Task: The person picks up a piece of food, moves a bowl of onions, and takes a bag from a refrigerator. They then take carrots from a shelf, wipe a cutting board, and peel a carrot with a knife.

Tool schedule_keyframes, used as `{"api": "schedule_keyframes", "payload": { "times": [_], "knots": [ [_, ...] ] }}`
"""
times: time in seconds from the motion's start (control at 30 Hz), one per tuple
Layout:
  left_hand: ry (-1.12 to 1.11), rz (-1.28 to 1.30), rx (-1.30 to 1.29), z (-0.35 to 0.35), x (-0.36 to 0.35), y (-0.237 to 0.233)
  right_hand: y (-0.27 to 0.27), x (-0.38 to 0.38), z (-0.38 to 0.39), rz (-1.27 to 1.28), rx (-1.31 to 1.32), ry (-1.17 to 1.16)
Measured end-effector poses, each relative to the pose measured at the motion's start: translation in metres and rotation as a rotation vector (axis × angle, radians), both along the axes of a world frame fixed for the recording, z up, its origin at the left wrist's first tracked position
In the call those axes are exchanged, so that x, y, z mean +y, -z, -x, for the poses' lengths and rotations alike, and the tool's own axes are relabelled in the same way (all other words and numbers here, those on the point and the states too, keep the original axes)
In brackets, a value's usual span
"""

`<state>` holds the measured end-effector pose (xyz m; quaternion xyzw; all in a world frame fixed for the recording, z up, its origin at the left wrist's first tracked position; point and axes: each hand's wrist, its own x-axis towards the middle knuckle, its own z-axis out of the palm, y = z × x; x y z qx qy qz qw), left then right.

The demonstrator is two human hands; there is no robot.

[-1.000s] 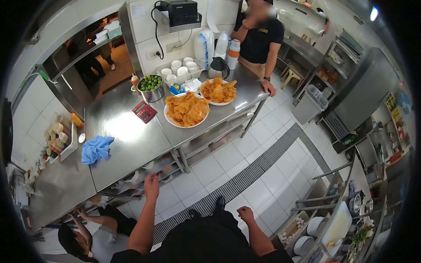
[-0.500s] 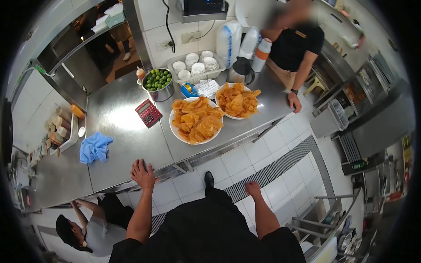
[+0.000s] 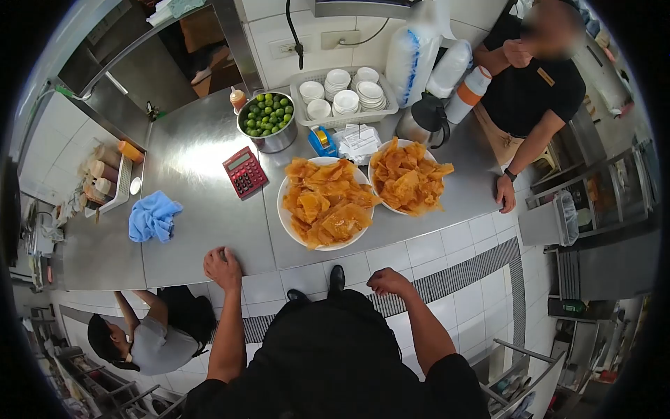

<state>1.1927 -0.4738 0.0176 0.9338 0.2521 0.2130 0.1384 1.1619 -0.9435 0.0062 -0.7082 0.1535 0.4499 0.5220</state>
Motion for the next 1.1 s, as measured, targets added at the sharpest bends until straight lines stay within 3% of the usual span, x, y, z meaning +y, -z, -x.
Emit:
{"api": "schedule_keyframes", "payload": {
  "times": [0.13,0.2,0.33,0.4,0.43,0.5,0.73,0.93,1.0,1.03,1.1],
  "knots": [
    [-0.063,-0.056,0.024,-0.008,-0.008,-0.006,-0.086,0.015,-0.038,-0.156,0.069,-0.123],
    [-0.063,-0.047,0.027,-0.007,-0.009,-0.008,-0.113,0.013,-0.063,-0.218,-0.17,-0.072],
    [-0.061,-0.057,0.025,-0.007,-0.005,-0.004,-0.149,0.014,-0.135,0.037,-0.53,0.171],
    [-0.057,-0.068,0.014,-0.004,-0.005,-0.003,-0.168,0.025,-0.167,0.258,-0.644,0.149],
    [-0.049,-0.084,0.007,-0.006,-0.005,-0.003,-0.168,0.025,-0.182,0.262,-0.653,0.144],
    [-0.051,-0.064,0.014,-0.006,-0.004,-0.003,-0.152,0.024,-0.208,0.289,-0.911,0.074],
    [-0.035,-0.048,-0.003,-0.005,-0.002,-0.007,-0.152,0.069,-0.264,0.371,-0.939,-0.068],
    [-0.039,-0.07,-0.023,-0.005,-0.002,-0.008,-0.143,0.133,-0.303,0.255,-1.005,-0.335],
    [-0.04,-0.066,-0.028,-0.005,-0.002,-0.008,-0.155,0.162,-0.308,0.263,-1.013,-0.58],
    [-0.039,-0.061,-0.036,-0.005,-0.002,-0.009,-0.147,0.173,-0.316,0.26,-1.011,-0.582],
    [-0.039,-0.066,-0.042,-0.005,-0.003,-0.009,-0.138,0.195,-0.328,0.332,-1.16,-0.858]
  ]
}}
